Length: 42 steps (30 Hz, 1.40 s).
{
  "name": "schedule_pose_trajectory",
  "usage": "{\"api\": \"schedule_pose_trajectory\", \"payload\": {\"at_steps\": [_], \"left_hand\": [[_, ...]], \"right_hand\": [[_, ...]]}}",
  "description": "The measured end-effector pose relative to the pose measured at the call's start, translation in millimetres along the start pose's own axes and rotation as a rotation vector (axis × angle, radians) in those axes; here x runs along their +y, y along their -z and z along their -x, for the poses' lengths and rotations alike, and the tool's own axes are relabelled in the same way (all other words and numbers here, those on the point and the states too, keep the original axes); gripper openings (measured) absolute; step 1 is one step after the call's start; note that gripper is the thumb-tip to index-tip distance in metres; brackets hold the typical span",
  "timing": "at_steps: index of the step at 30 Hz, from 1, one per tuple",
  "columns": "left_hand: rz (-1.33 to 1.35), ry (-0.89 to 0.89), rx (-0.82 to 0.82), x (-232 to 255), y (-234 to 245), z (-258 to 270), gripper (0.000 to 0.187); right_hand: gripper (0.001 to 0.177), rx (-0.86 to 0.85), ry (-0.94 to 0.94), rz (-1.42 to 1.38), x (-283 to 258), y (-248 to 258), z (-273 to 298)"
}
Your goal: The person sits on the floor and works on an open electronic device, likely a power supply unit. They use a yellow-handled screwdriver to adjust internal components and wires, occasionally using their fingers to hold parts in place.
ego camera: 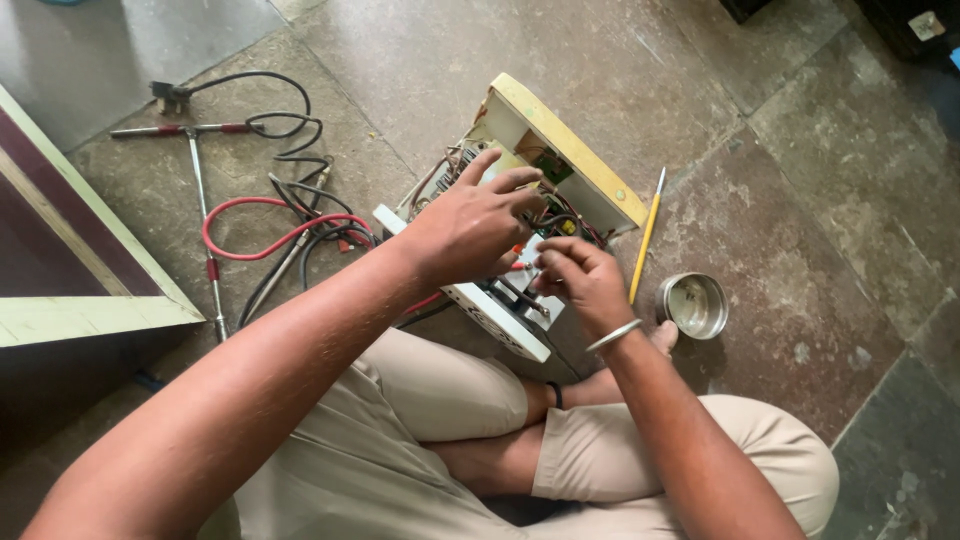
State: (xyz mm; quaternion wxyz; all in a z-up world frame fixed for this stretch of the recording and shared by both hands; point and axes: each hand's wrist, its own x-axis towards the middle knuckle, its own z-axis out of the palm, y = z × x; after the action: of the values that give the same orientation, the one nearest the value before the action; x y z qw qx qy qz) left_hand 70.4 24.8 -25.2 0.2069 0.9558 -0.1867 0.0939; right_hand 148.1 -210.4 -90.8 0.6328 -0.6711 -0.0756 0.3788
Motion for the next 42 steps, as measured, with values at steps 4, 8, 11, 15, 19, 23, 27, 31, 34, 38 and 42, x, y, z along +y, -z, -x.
{"api": "schedule_pose_trajectory", "payload": {"at_steps": [4, 8, 11, 15, 19, 23, 27, 31, 34, 38, 42], "left_hand": [[-0.179, -0.024, -0.201, -13, -14, -6, 0.028], [-0.14, -0.044, -0.215, -20, -29, -12, 0.025], [-0.097, -0.074, -0.216, -26, -37, -15, 0.024], [-0.136, -0.133, -0.25, -32, -47, -9, 0.023], [-0.154, -0.156, -0.323, -37, -56, -9, 0.022], [-0.104, -0.182, -0.301, -41, -62, -12, 0.024], [-0.055, -0.225, -0.325, -43, -70, -15, 0.032], [-0.012, -0.175, -0.346, -50, -78, -15, 0.02], [0.003, -0.146, -0.367, -55, -86, -15, 0.024], [-0.068, -0.149, -0.39, -53, -94, -16, 0.022], [-0.115, -0.136, -0.406, -48, -100, -17, 0.025]], "right_hand": [[0.023, 0.189, 0.036, 0.052, -15, 15, -8], [0.024, 0.225, 0.058, 0.035, -18, 26, -14], [0.023, 0.204, 0.066, 0.061, -13, 26, -17], [0.022, 0.189, 0.093, 0.168, -8, 22, -20], [0.022, 0.179, 0.102, 0.215, -4, 20, -20], [0.023, 0.184, 0.09, 0.267, -3, 18, -22], [0.022, 0.178, 0.109, 0.304, 0, 16, -22], [0.021, 0.184, 0.112, 0.335, 1, 14, -25], [0.02, 0.183, 0.106, 0.366, 2, 15, -25], [0.019, 0.162, 0.124, 0.389, 1, 16, -24], [0.019, 0.151, 0.132, 0.389, 0, 14, -20]]}}
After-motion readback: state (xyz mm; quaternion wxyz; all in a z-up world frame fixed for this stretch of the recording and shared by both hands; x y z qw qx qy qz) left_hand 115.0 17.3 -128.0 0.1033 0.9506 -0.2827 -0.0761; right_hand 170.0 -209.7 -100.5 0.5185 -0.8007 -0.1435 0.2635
